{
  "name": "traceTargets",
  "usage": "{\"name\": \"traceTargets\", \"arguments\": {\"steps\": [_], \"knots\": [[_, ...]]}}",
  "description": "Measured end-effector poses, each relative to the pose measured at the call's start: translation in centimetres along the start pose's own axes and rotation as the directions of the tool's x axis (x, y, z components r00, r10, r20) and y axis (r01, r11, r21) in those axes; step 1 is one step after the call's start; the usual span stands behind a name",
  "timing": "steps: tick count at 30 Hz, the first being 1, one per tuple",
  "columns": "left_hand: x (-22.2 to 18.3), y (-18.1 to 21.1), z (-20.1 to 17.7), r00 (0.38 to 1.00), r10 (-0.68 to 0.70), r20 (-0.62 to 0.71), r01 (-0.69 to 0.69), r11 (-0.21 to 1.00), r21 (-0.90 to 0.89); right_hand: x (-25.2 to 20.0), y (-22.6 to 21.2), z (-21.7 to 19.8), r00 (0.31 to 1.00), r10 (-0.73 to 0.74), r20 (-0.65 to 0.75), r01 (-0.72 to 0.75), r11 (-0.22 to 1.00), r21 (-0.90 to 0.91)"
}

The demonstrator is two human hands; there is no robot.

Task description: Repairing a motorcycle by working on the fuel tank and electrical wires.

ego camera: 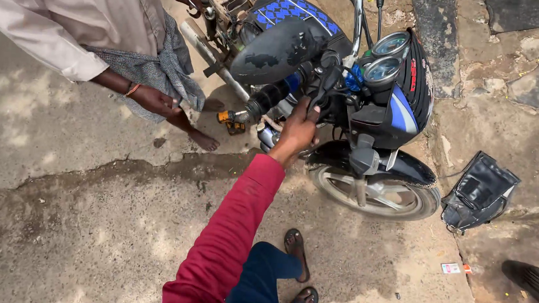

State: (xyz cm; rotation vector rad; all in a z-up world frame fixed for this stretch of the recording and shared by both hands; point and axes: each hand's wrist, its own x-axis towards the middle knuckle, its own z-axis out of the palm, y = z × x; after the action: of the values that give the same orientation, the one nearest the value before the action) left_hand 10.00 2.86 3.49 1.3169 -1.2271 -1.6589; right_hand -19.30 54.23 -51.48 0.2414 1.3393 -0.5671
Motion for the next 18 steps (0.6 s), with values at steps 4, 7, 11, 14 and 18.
{"name": "traceTargets", "arguments": {"steps": [4, 7, 11, 14, 18], "knots": [[2.4, -5.5, 6.1, 0.984, 0.163, -0.068, -0.163, 0.987, 0.012, -9.1, -7.5, 16.0, 0.936, -0.347, 0.056, 0.346, 0.877, -0.334], [3.8, -7.0, 10.0, 0.808, 0.575, -0.129, -0.519, 0.798, 0.306, -21.4, -16.6, 31.4, 0.89, -0.45, 0.07, 0.439, 0.808, -0.393], [0.9, -2.9, 12.0, 0.891, 0.452, -0.038, -0.436, 0.877, 0.203, -18.7, -28.6, 42.1, 0.703, -0.692, 0.163, 0.711, 0.678, -0.185], [1.9, -5.5, 11.5, 0.863, 0.485, 0.141, -0.505, 0.834, 0.224, -17.2, -38.8, 51.4, 0.643, -0.76, 0.095, 0.753, 0.65, 0.108], [1.9, -8.0, 4.0, 0.706, 0.523, 0.477, -0.593, 0.805, -0.004, -10.8, -48.4, 58.1, 0.688, -0.694, -0.214, 0.719, 0.61, 0.332]]}}
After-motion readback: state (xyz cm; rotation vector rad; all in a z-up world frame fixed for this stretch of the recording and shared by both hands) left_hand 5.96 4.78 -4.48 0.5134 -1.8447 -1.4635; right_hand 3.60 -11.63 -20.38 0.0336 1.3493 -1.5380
